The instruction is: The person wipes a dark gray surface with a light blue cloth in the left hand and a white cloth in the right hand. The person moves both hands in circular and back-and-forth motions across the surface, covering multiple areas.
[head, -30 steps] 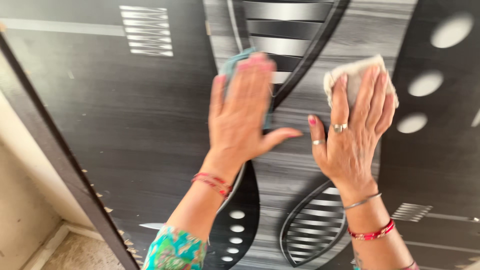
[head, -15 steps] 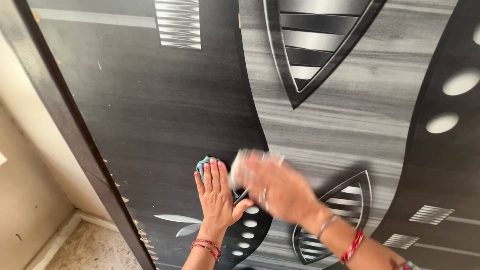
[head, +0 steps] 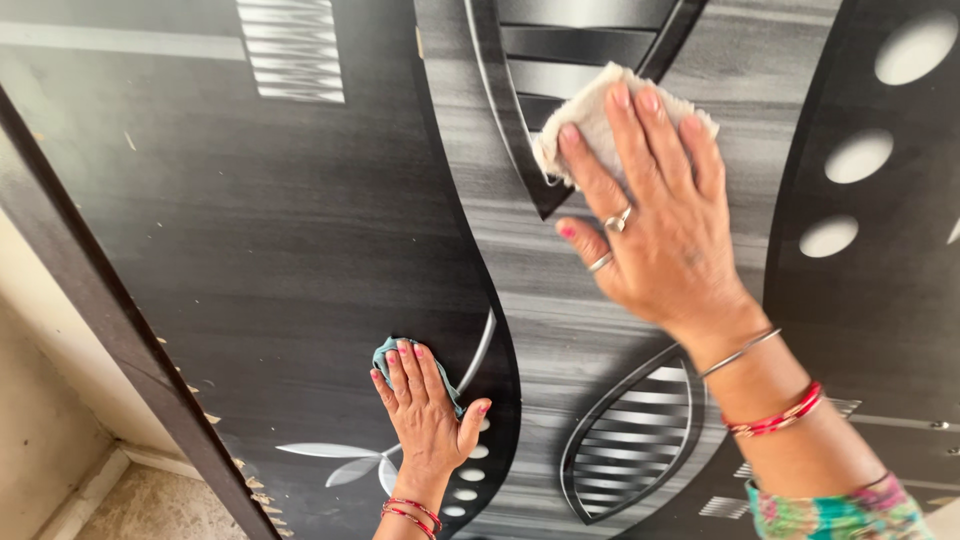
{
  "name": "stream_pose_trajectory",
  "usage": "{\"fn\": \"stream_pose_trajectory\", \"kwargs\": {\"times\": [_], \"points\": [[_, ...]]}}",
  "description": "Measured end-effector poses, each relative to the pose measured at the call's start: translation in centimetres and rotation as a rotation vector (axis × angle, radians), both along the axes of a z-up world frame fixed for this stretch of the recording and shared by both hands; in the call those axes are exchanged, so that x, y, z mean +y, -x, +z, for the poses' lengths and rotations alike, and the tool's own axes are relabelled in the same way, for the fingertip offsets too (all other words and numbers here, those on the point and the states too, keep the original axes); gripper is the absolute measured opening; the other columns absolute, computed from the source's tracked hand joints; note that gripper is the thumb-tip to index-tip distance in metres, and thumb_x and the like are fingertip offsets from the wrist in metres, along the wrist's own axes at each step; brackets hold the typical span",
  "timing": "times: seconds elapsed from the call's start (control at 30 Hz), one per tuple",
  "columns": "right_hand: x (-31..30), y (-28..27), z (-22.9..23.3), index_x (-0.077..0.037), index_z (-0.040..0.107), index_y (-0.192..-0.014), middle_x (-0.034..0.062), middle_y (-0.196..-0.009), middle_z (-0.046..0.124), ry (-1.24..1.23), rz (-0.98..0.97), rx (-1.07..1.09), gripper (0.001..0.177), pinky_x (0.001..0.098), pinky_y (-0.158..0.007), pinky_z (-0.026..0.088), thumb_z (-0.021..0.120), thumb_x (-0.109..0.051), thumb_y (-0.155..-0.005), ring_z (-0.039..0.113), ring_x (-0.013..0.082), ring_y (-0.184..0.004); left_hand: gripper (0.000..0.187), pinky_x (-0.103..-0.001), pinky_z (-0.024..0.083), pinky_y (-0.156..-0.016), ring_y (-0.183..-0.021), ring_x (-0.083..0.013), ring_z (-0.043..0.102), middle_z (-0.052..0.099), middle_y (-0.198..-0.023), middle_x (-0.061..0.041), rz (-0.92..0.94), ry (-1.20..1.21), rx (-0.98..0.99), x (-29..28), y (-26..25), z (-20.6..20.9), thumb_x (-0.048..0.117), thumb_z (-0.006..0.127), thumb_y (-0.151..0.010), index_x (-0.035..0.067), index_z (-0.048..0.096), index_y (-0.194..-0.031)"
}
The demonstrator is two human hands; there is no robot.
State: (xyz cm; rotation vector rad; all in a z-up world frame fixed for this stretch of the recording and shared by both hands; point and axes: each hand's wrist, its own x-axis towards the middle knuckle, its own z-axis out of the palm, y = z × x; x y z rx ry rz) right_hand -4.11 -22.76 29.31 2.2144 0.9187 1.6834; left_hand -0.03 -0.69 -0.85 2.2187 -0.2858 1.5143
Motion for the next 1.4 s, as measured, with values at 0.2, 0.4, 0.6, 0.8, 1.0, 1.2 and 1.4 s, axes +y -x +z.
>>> {"fn": "stream_pose_trajectory", "kwargs": {"times": [0.2, 0.4, 0.6, 0.8, 1.0, 1.2, 1.4], "points": [[-1.6, 0.0, -12.7, -0.031, 0.032, -0.161, 0.0027, -0.165, 0.031, 0.137, 0.077, 0.241, 0.063, 0.0453, -0.125, 0.025, 0.051, -0.051, -0.104, 0.030, 0.0233, -0.154, 0.101, -0.060, -0.003, -0.127, -0.159, -0.0408, 0.005, 0.018, -0.167, -0.030, -0.025, -0.021, -0.026, -1.0, 0.8, 4.4, 0.070, 0.035, -0.099, -0.010, 0.020, -0.159], [-6.2, 1.0, -15.6, -0.026, 0.049, -0.152, -0.0018, -0.157, 0.046, 0.477, 0.024, 0.348, 0.060, 0.0405, -0.114, 0.036, 0.056, -0.043, -0.095, 0.043, 0.0158, -0.143, 0.100, -0.056, 0.000, -0.127, -0.158, -0.0331, 0.015, 0.028, -0.168, -0.021, -0.113, -0.192, -0.012, -4.2, 1.9, 14.7, 0.075, 0.040, -0.097, -0.003, 0.032, -0.160], [-10.9, 1.4, -2.0, -0.021, 0.056, -0.147, 0.0147, -0.157, 0.044, 0.080, -0.052, 0.088, 0.060, 0.0603, -0.118, 0.034, 0.072, -0.040, -0.092, 0.041, 0.0386, -0.146, 0.094, -0.053, 0.009, -0.125, -0.153, -0.0218, 0.027, 0.038, -0.163, -0.008, -0.269, -0.408, 0.003, -9.4, 3.4, 16.1, 0.077, 0.039, -0.097, 0.006, 0.040, -0.158], [-11.9, 0.7, -2.6, -0.004, 0.052, -0.150, 0.0296, -0.157, 0.040, -0.020, -0.245, -0.050, 0.069, 0.0623, -0.119, 0.025, 0.065, -0.045, -0.096, 0.034, 0.0469, -0.147, 0.086, -0.040, 0.023, -0.127, -0.150, -0.0110, 0.038, 0.043, -0.165, 0.005, -0.202, -0.657, -0.172, -10.5, 3.5, 14.7, 0.077, 0.040, -0.099, 0.019, 0.042, -0.162], [-13.7, 1.7, -17.4, -0.016, 0.064, -0.127, 0.0129, -0.141, 0.053, 0.155, -0.071, 0.369, 0.052, 0.0571, -0.109, 0.032, 0.061, -0.053, -0.091, 0.043, 0.0338, -0.136, 0.092, -0.048, 0.023, -0.124, -0.149, -0.0198, 0.037, 0.042, -0.163, -0.005, -0.131, -0.510, -0.140, -8.8, 2.9, 20.7, 0.079, 0.041, -0.097, 0.010, 0.042, -0.159], [-17.4, 2.2, -16.5, -0.029, 0.069, -0.129, -0.0010, -0.138, 0.060, 0.303, -0.067, 0.536, 0.040, 0.0461, -0.098, 0.046, 0.063, -0.043, -0.092, 0.060, 0.0209, -0.123, 0.097, -0.048, 0.019, -0.126, -0.153, -0.0207, 0.030, 0.036, -0.165, -0.006, -0.185, -0.576, -0.146, -12.7, 2.7, 20.3, 0.082, 0.034, -0.098, 0.009, 0.036, -0.163], [-19.9, 1.4, -4.0, -0.016, 0.054, -0.153, 0.0245, -0.169, 0.035, -0.057, -0.140, 0.097, 0.050, 0.0655, -0.126, 0.020, 0.051, -0.043, -0.111, 0.028, 0.0472, -0.158, 0.095, -0.037, 0.013, -0.128, -0.156, -0.0099, 0.020, 0.026, -0.171, 0.006, -0.180, -1.044, -0.258, -15.4, 2.9, 13.3, 0.080, 0.030, -0.096, 0.015, 0.022, -0.165]]}}
